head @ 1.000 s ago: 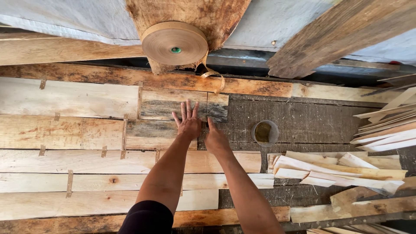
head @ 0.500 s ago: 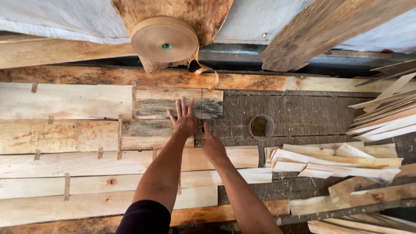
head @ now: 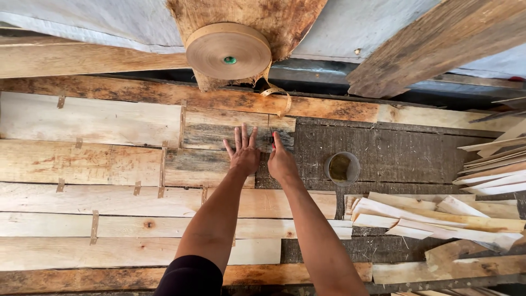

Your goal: The person is applying glue to thin wood strips and assembling them onto a board, occasionally trimming them with a knife.

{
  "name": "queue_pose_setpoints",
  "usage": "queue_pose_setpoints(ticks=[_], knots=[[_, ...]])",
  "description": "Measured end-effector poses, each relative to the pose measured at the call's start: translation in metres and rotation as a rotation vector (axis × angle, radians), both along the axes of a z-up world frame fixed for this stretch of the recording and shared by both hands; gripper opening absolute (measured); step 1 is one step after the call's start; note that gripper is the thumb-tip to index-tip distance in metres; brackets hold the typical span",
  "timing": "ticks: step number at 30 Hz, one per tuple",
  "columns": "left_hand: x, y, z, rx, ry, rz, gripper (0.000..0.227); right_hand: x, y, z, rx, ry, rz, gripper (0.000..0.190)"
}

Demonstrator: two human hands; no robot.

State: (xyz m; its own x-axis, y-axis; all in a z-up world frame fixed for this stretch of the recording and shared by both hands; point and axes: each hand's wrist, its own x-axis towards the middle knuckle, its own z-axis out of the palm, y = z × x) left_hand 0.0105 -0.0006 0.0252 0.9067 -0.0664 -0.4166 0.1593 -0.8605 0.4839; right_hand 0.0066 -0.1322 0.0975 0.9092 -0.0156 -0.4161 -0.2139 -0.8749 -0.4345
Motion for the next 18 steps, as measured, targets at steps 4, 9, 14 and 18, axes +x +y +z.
queue_pose_setpoints(ticks=[4, 9, 14, 18], knots=[[0.002, 0.000, 0.006, 0.003, 0.003, 0.008, 0.077, 0.003, 0.002, -0.002, -0.042, 0.064, -0.015, 0.070], [0.003, 0.000, 0.014, 0.014, 0.075, -0.011, 0.072, 0.000, 0.015, 0.031, -0.014, 0.261, -0.093, 0.068], [0.003, 0.001, 0.015, 0.009, 0.077, -0.029, 0.075, -0.014, 0.012, 0.035, -0.093, 0.232, 0.024, 0.070], [0.004, 0.002, 0.018, 0.003, 0.095, -0.021, 0.072, -0.048, 0.012, 0.032, -0.043, 0.254, 0.018, 0.072]])
